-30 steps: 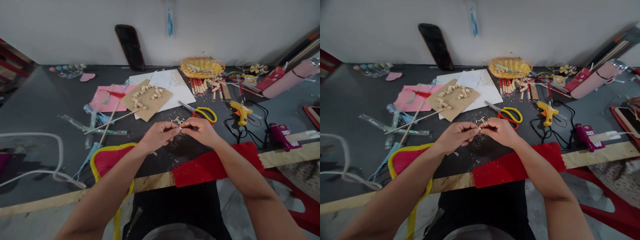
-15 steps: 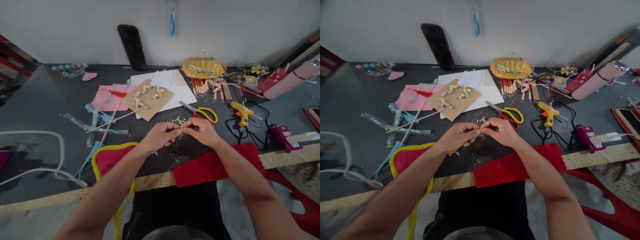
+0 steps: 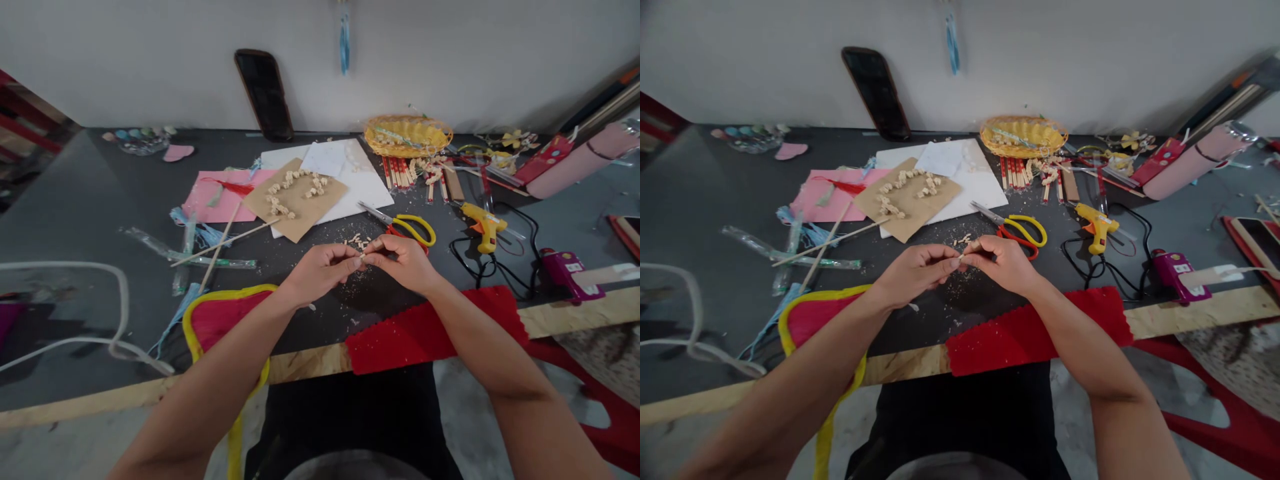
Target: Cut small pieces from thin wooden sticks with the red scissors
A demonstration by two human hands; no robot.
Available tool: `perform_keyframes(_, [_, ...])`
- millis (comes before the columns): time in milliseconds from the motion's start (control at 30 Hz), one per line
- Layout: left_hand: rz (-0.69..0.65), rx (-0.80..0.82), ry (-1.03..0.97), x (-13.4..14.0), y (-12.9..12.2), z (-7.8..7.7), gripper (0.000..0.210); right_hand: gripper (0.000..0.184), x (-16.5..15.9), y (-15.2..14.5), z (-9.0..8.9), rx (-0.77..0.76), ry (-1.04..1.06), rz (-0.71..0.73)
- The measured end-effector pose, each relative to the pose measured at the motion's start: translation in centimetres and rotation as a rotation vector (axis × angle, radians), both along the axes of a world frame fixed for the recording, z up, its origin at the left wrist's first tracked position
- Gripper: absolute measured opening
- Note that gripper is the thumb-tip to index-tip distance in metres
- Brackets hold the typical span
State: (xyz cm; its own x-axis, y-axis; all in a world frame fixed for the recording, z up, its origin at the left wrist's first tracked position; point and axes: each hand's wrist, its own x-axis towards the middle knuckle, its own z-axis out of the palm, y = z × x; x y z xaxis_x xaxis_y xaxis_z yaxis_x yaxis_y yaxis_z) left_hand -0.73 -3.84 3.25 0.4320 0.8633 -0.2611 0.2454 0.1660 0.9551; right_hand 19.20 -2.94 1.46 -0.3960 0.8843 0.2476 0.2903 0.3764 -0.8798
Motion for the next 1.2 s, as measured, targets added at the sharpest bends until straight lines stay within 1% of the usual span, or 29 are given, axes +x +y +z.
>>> perform_keyframes(133, [0.017,0.027,0.018,0.13,-0.12,0.51,0.029,0.013,-0.01,-0.14,0.26,-0.044,0.009,0.020])
perform_keyframes(200, [0.021,0.029,0.019,0.14,-0.14,0.63,0.030,0.010,-0.02,-0.20,0.30,-0.037,0.007,0.018])
perform_keyframes(500, [0.045,0.117,0.073,0.14,-0.12,0.25,0.029,0.008,-0.24,-0.39,0.10,0.132,-0.056,-0.052])
perform_keyframes(700, [0.018,0.154,0.082,-0.04,0.04,0.04,0.028,0.010,-0.16,-0.38,-0.34,0.189,-0.055,-0.066])
perform_keyframes(800, [-0.006,0.151,0.087,-0.12,0.08,0.16,0.027,0.016,-0.07,-0.27,-0.52,0.232,-0.038,-0.011])
perform_keyframes(900, [-0.018,0.129,0.103,-0.11,0.07,0.32,0.026,0.014,-0.02,-0.14,-0.57,0.275,-0.046,0.040])
perform_keyframes(1200, [-0.038,0.062,0.077,-0.04,0.14,0.49,0.022,0.013,0.21,-0.01,-0.34,0.307,-0.080,0.059])
